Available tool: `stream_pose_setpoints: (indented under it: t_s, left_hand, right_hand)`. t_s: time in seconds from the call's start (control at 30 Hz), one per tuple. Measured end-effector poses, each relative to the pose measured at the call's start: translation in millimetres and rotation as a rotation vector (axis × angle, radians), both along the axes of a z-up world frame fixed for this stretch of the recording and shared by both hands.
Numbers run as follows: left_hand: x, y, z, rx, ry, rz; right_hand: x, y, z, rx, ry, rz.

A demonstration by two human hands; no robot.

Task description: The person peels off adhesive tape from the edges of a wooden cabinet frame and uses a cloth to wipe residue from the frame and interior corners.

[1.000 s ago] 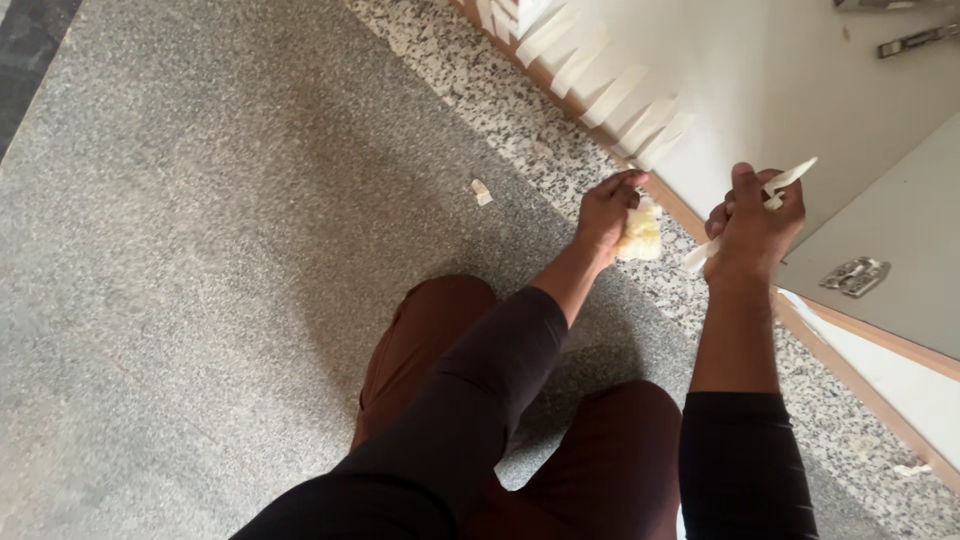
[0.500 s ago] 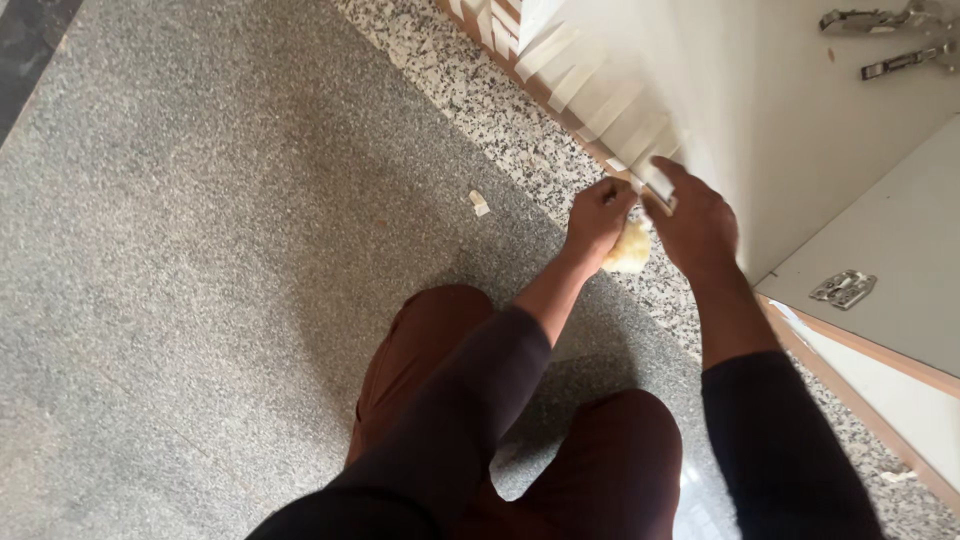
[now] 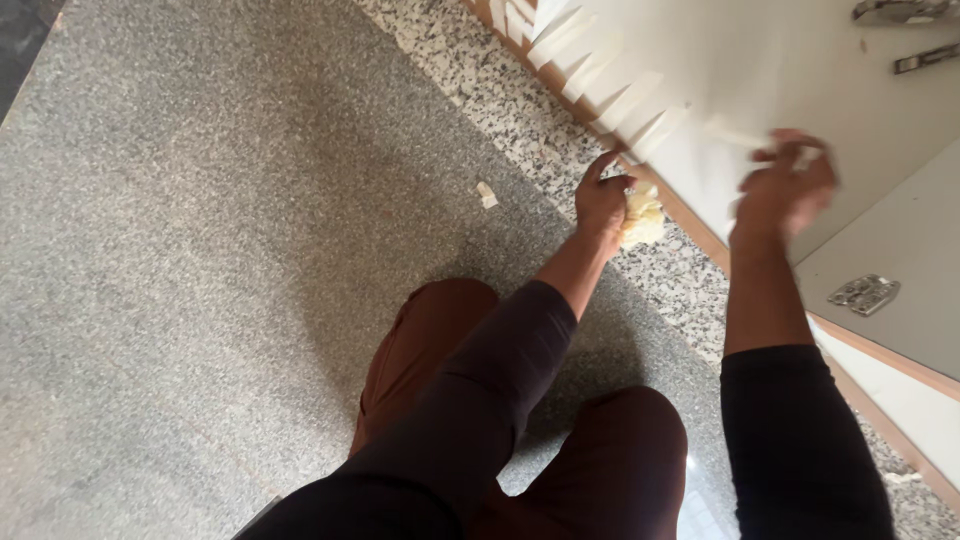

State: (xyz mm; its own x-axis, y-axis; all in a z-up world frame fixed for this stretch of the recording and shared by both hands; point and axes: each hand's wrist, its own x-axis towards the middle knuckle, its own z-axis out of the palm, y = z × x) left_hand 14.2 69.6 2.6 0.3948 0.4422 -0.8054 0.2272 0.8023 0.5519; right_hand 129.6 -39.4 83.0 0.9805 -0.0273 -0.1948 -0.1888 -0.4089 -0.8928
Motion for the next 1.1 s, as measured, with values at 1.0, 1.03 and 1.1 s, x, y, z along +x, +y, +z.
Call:
stream_pose_setpoints:
  t_s: [1.0,1.03,1.1]
  left_hand:
    - [-36.7,40.0,1.6,0.435,-0.320,-0.404]
    - [-40.0,42.6,3.4,0.469,-0.396,-0.377]
    - [-30.9,48.9,6.1,0.259,-0.150,-0.212]
  right_hand:
    - [-31.5,46.4,0.6,-0.576,-0.380,0.957]
    - [-24.9,44.0,-4.0,-0.556,-0.327,0.864]
    - [-3.9,45.0,-10.9,-0.473,-0.203,0.615]
